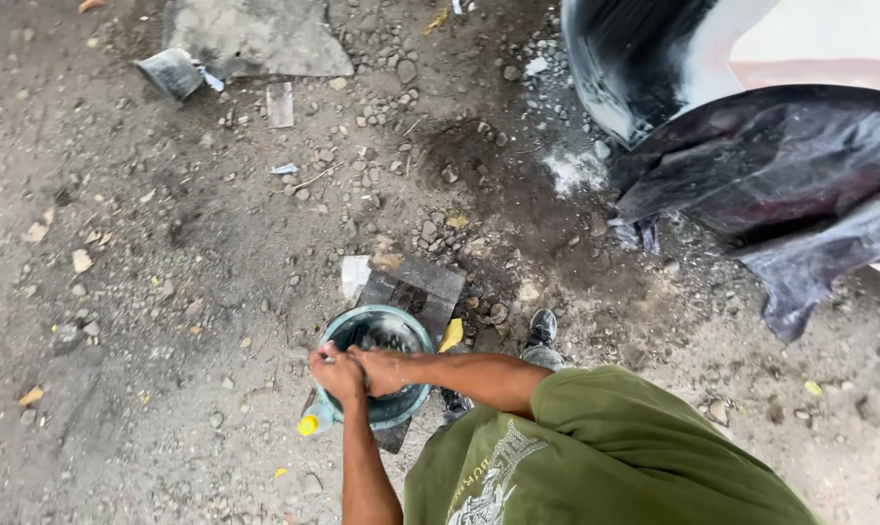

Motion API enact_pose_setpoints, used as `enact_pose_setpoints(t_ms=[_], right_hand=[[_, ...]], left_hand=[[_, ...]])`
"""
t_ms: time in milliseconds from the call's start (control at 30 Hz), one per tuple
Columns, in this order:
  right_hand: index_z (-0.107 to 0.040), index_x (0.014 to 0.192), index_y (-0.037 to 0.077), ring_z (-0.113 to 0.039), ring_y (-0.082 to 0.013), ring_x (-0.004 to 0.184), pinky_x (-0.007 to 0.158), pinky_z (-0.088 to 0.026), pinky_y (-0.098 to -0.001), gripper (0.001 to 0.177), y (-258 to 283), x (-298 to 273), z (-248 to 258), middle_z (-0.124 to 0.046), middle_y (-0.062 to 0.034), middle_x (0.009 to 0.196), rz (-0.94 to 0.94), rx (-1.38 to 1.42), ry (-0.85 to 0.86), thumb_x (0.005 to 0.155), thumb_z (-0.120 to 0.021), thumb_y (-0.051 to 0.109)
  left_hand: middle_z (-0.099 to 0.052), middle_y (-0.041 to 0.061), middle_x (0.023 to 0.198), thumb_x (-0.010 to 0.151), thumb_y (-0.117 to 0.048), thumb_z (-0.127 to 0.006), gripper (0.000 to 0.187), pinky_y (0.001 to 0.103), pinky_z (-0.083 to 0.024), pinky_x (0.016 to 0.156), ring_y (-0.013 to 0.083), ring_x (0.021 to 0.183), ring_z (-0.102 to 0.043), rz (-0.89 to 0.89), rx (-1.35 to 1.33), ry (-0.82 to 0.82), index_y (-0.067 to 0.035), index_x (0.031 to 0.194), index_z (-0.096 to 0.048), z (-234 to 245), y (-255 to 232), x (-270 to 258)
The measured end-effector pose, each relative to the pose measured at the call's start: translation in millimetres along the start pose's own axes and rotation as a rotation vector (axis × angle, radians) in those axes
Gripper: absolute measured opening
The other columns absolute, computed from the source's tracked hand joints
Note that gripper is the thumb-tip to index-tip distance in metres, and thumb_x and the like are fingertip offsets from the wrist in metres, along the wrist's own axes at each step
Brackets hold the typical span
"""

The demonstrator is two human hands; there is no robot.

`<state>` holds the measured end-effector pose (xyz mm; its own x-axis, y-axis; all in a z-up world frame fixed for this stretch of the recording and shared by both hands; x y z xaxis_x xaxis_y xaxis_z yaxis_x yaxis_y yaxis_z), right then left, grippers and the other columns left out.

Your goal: The person wipes the front bumper and wheel arch of a white car using a cloth. They repeatedly dip the cloth into a bucket of water, wring it out, and continue wiping the same areas.

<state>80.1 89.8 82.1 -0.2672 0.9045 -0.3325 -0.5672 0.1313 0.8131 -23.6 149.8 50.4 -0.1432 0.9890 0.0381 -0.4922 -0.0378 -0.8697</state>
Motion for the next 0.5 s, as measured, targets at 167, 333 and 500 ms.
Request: enact_pose_setpoints(t_ms=[167,333,500], right_hand=[[-0.028,0.157,0.002,-0.069,-0.0481,0.101,0.089,-0.056,-0.0536,0.091,56,-43,40,-0.069,-0.0307,0.116,-0.114,-0.200,0.041,0.083,-0.074,0.028],[-0.027,0.162,0.010,-0.069,-0.0475,0.096,0.077,-0.059,-0.0516,0.090,58,-44,38,-0.065,-0.0307,0.126,0.180,-0.387,-0.123,0.084,-0.071,0.012],[-0.035,0.158,0.009,-0.075,-0.0369,0.094,0.078,-0.062,-0.0405,0.080,39,-40,77,-0.071,-0.0255,0.118,0.068,-0.175,-0.002,0.086,-0.070,0.004]], left_hand=[[-0.068,0.022,0.089,0.099,-0.019,-0.061,0.026,0.047,-0.049,0.077,0.0339,0.081,-0.064,0.189,-0.035,-0.153,0.007,0.094,-0.062,-12,51,-4],[-0.065,0.013,0.083,0.104,-0.032,-0.061,0.038,0.042,-0.051,0.066,0.0255,0.073,-0.061,0.698,-0.802,-0.184,0.002,0.088,-0.061,-47,114,-18],[-0.058,0.010,0.107,0.099,-0.015,-0.060,0.026,0.038,-0.054,0.083,0.0208,0.096,-0.060,0.509,-1.215,0.040,-0.004,0.124,-0.059,2,-33,-22]])
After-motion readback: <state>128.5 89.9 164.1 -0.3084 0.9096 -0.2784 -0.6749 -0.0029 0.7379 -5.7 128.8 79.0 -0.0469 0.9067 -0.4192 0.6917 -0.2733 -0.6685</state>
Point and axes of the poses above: each hand's wrist, its own x-axis towards the middle knuckle, its own z-axis out of the back of the hand, y = z × x, the point moved 9 cm from there along x, towards the middle knuckle
